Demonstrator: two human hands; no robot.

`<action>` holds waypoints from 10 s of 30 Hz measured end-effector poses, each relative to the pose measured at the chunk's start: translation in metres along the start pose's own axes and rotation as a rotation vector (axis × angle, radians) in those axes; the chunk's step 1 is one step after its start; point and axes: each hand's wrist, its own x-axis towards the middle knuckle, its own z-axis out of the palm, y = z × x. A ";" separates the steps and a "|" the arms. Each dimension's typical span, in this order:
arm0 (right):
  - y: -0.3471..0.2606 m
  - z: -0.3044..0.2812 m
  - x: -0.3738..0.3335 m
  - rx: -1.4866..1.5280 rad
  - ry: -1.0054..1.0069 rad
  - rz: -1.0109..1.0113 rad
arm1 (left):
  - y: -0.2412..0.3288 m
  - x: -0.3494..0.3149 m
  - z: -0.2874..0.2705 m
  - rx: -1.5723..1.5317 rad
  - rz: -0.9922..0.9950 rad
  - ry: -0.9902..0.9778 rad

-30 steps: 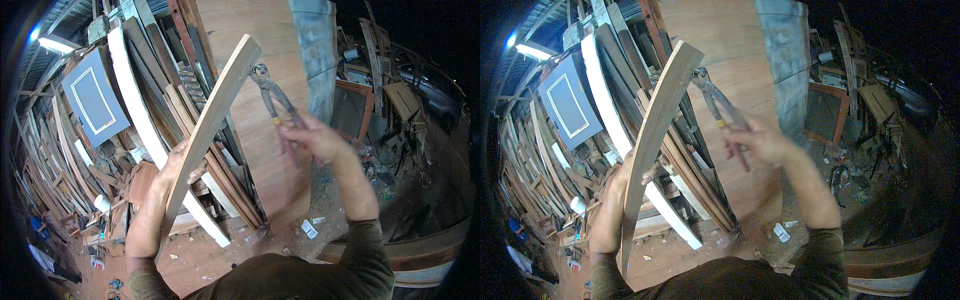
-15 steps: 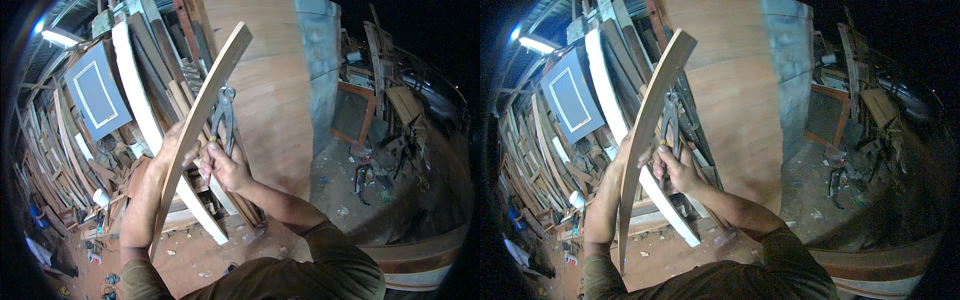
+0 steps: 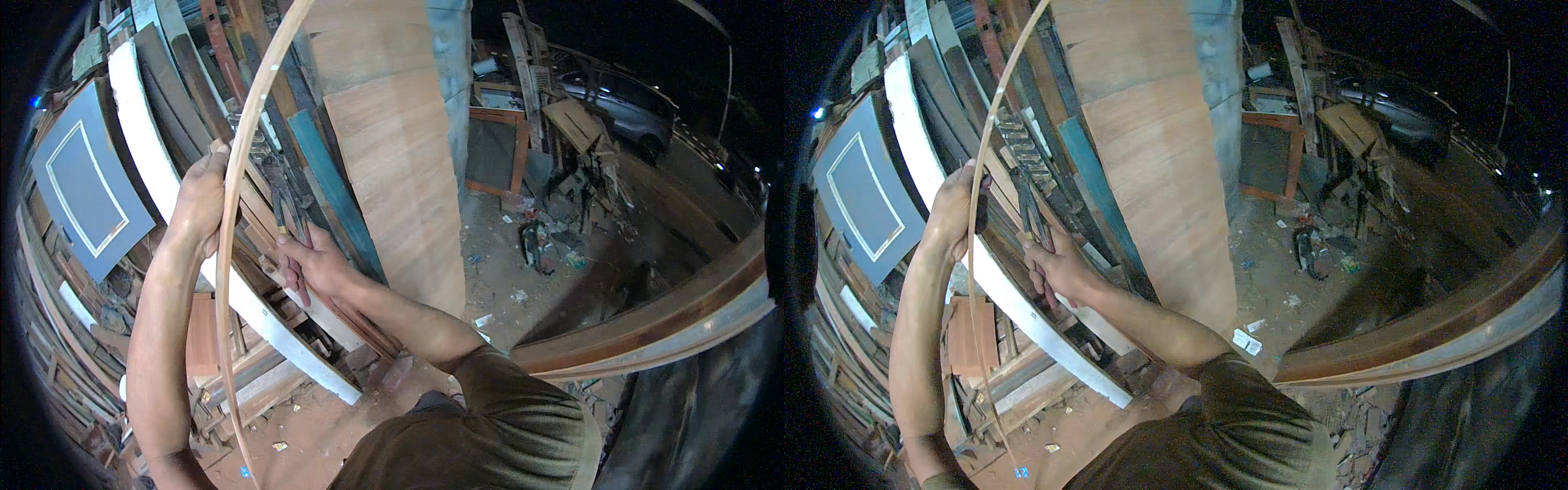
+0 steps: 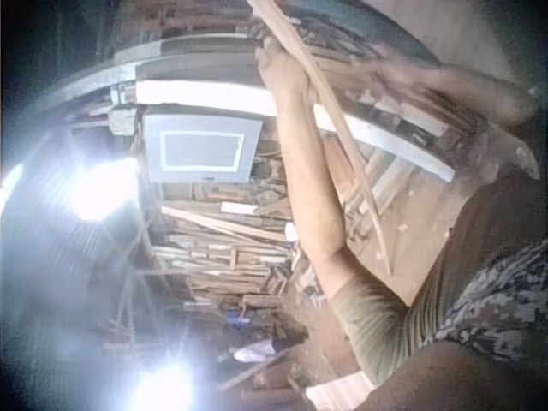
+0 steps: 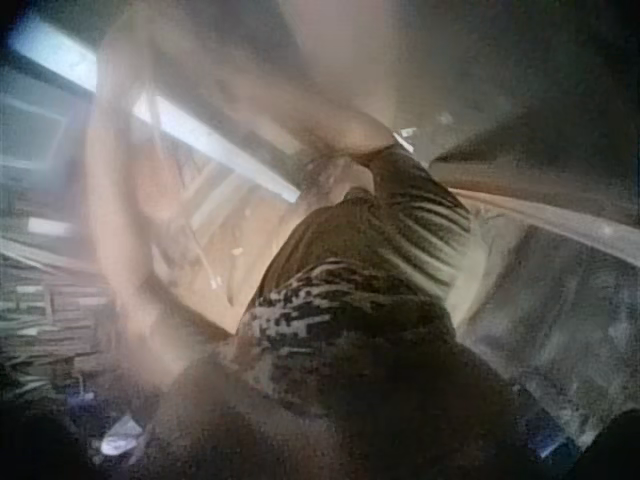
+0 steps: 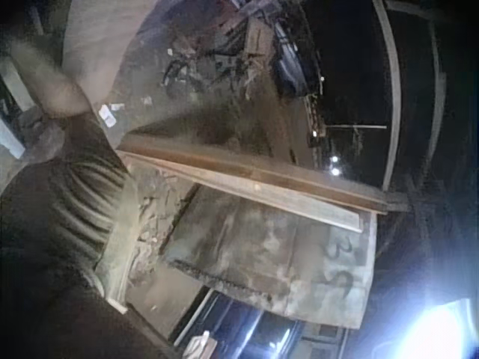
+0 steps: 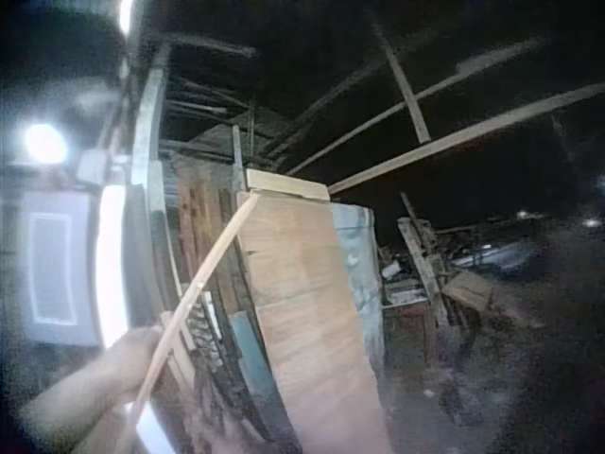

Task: The person uses a hammer and pliers to remove nails and separate wooden strips from a large plywood panel. They repeatedly strike the wood and pull out fasteners, eventually detaching a long strip and placing it aside in a cluttered workshop.

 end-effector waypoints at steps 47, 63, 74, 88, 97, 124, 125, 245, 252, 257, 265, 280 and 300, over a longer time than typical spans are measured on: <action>0.098 0.051 0.103 -0.462 -0.452 0.338 | -0.321 -0.113 -0.097 -1.229 -0.347 0.583; 0.185 0.107 0.132 -1.147 -1.102 -0.062 | -0.356 -0.072 -0.172 -1.534 -0.073 1.005; 0.257 0.159 0.211 -0.809 -0.938 0.717 | -0.586 -0.058 -0.333 -1.302 -0.575 1.184; 0.304 0.174 0.242 -0.677 -0.415 0.980 | -0.651 0.269 -0.679 -1.121 -0.323 0.930; 0.314 0.196 0.249 -0.609 -0.406 1.053 | -0.722 0.088 -0.520 -0.362 -0.583 0.052; 0.294 0.075 0.151 -0.605 -0.120 0.683 | -0.502 -0.262 -0.394 0.619 -0.353 -0.104; 0.290 0.075 0.142 -0.576 -0.110 0.749 | -0.510 -0.268 -0.406 0.675 -0.353 -0.083; 0.507 0.613 -0.247 0.075 1.172 0.846 | -0.237 -0.204 -0.645 -1.393 0.508 -1.248; 0.433 0.551 -0.314 0.135 0.975 0.935 | -0.177 -0.254 -0.488 -1.437 0.421 -1.486; 0.434 0.473 -0.338 0.168 1.208 0.885 | -0.233 -0.224 -0.386 -0.894 0.294 -1.851; 0.392 0.252 -0.338 0.335 1.353 0.750 | -0.416 -0.140 -0.170 -0.219 -0.339 -1.169; 0.342 -0.175 -0.139 -0.581 1.172 0.654 | -0.287 0.198 0.148 0.630 1.027 -0.364; 0.405 -0.567 -0.033 -0.290 1.223 0.695 | -0.300 0.304 0.393 1.867 1.130 -0.161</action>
